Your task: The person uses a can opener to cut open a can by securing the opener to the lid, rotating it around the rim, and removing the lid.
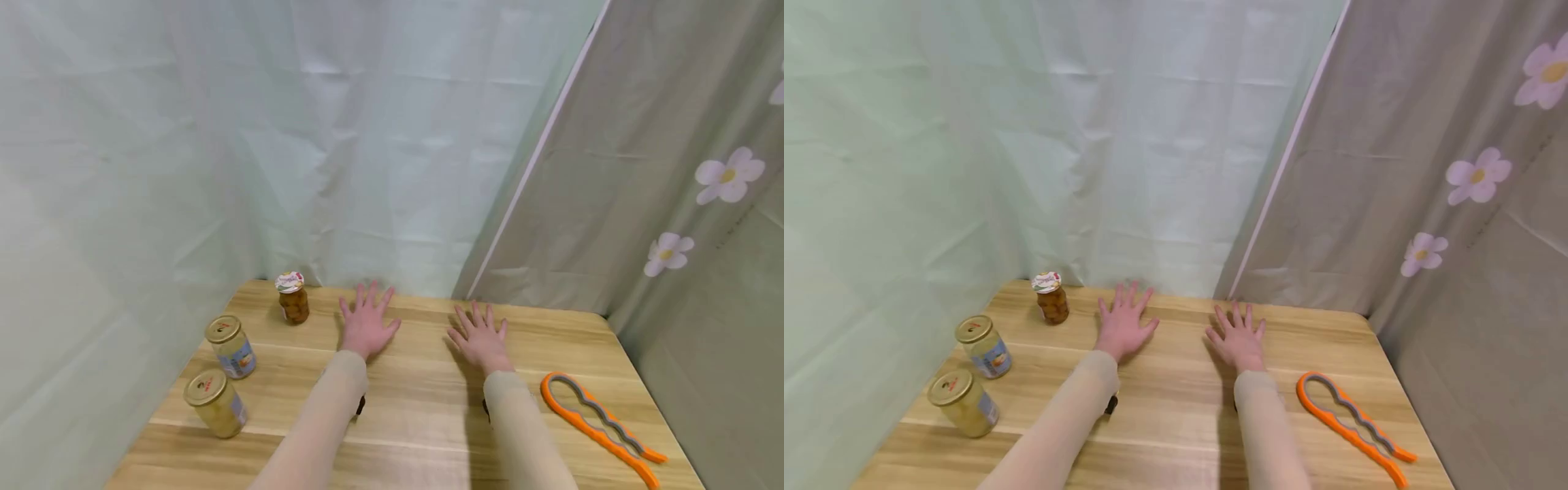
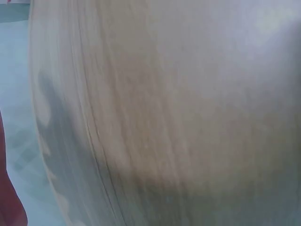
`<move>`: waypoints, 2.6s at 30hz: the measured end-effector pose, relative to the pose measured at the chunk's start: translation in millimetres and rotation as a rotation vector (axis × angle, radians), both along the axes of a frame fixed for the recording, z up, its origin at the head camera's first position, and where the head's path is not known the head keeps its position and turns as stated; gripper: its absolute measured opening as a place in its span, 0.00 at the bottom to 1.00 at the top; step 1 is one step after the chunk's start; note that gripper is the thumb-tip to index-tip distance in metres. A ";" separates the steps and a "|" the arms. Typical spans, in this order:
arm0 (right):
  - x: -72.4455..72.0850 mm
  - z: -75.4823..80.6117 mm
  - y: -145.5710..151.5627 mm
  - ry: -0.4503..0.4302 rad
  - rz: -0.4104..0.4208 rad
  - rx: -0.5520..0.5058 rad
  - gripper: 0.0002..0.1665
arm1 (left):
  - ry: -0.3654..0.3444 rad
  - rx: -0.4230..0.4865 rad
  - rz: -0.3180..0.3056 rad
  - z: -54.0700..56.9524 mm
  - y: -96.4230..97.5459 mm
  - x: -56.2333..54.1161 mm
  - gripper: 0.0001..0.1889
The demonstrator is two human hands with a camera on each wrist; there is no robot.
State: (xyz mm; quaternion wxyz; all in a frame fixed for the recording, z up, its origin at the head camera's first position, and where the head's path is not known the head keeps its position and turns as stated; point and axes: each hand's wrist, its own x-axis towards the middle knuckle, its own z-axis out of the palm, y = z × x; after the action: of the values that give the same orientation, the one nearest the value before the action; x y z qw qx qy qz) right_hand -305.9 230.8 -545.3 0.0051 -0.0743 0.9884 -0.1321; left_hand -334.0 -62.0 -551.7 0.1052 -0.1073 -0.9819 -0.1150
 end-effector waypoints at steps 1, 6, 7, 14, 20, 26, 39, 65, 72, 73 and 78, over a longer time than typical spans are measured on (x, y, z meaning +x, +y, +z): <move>0.0 1.4 2.4 -0.003 0.006 -0.009 0.43 | 0.008 0.000 0.004 -0.2 -1.5 -0.3 0.42; -0.3 9.1 20.8 -0.010 0.037 -0.048 0.45 | -0.010 0.005 0.003 1.8 -6.5 1.0 0.42; 0.1 11.3 25.4 -0.010 0.046 -0.058 0.45 | -0.015 0.011 0.002 2.3 -6.8 1.2 0.42; 18.6 36.3 63.0 -0.068 0.057 -0.127 0.44 | -0.030 0.055 -0.014 7.4 -4.4 -0.8 0.42; 46.3 49.0 106.3 -0.094 0.074 -0.149 0.46 | -0.077 0.131 -0.028 15.0 0.5 4.4 0.42; 83.1 52.5 155.6 -0.075 0.110 -0.177 0.58 | -0.081 0.237 -0.064 21.0 -2.3 10.8 0.40; 145.5 33.4 236.9 -0.053 0.042 -0.142 0.68 | -0.047 0.421 -0.109 26.0 -21.8 29.5 0.33; 193.3 11.1 279.5 0.000 0.009 -0.090 0.62 | -0.039 0.772 -0.184 17.3 -22.0 71.9 0.27; 200.3 13.9 286.1 -0.117 -0.016 -0.073 0.48 | -0.013 0.842 -0.172 13.6 -25.1 76.7 0.24; 200.4 14.8 284.6 -0.136 -0.021 -0.074 0.46 | -0.008 0.846 -0.169 12.6 -26.7 77.2 0.24; 205.3 15.8 286.4 -0.159 0.002 -0.119 0.43 | 0.003 0.872 -0.164 15.9 -33.3 78.6 0.23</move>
State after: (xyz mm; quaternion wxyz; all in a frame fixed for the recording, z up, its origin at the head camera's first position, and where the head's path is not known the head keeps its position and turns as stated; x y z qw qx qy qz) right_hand -100.6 517.1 -529.5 0.0795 -0.0648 0.9752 -0.1963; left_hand -255.3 -95.3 -535.8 0.1326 -0.1307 -0.8297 -0.5262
